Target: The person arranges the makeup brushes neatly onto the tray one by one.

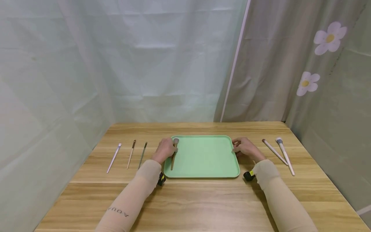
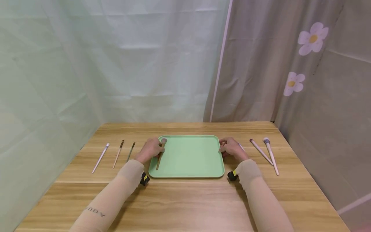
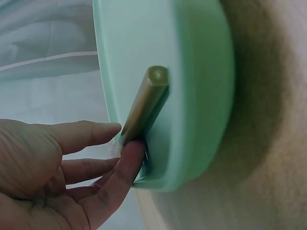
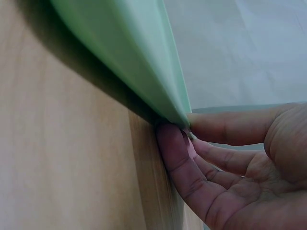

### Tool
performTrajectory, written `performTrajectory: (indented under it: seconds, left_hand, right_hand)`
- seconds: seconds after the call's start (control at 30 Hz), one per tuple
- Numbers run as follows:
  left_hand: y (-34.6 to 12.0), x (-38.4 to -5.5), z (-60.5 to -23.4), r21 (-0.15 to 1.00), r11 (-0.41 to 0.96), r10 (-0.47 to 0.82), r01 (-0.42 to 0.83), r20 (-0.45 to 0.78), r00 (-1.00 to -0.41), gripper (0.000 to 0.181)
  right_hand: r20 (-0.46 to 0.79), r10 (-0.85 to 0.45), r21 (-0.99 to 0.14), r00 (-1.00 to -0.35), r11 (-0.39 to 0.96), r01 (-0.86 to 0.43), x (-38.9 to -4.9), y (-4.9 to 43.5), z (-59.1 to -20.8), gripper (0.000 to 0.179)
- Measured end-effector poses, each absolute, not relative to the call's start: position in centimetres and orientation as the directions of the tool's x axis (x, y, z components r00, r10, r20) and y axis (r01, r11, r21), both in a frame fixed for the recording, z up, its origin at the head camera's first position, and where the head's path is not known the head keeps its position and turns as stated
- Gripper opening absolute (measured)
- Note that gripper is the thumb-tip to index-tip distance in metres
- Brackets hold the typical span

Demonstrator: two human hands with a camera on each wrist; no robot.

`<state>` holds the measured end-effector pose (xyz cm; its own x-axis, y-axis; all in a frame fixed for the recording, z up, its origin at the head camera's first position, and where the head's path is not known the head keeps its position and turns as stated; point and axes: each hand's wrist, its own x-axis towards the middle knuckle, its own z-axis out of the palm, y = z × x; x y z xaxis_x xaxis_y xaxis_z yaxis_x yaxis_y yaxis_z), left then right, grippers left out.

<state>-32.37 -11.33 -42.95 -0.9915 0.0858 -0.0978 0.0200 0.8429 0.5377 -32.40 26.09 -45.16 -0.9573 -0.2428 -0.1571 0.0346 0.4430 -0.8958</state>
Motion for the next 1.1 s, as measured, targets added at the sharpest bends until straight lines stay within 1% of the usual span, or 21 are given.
performTrajectory:
  seconds: [0.17,0.47,0.67,0.83,1.1]
  left_hand:
    - [-11.4,-32.4,-42.9,0.535,0.844,0.089,0.028,-0.088,-0.992,0.031]
    - [-11.9,-32.2,-42.8,0.552,0.833,0.095,0.034,-0.082,-0.992,0.029]
    - [-12.6,-32.1,-42.6,0.594,0.803,0.104,0.05,-0.057,-0.993,0.026]
    - [-13.7,-32.1,-41.9,0.625,0.778,0.113,0.063,-0.041,-0.993,0.04]
    - [-16.6,-32.5,-41.4,0.635,0.766,0.105,0.098,0.026,-0.994,0.043]
  right_hand:
    - [-0.172,-0.228,-0.887,-0.958,0.459,0.05,-32.6,25.9,-45.1,0.056]
    - [-0.183,-0.233,-0.895,-0.955,0.44,0.064,-32.7,25.8,-45.1,0.057]
    - [-0.183,-0.231,-0.893,-0.956,0.446,0.063,-32.7,25.7,-45.0,0.056]
    - [-0.185,-0.226,-0.884,-0.956,0.464,0.061,-32.7,25.9,-44.9,0.056]
    - [-0.186,-0.225,-0.877,-0.956,0.477,0.059,-32.8,26.1,-45.1,0.058]
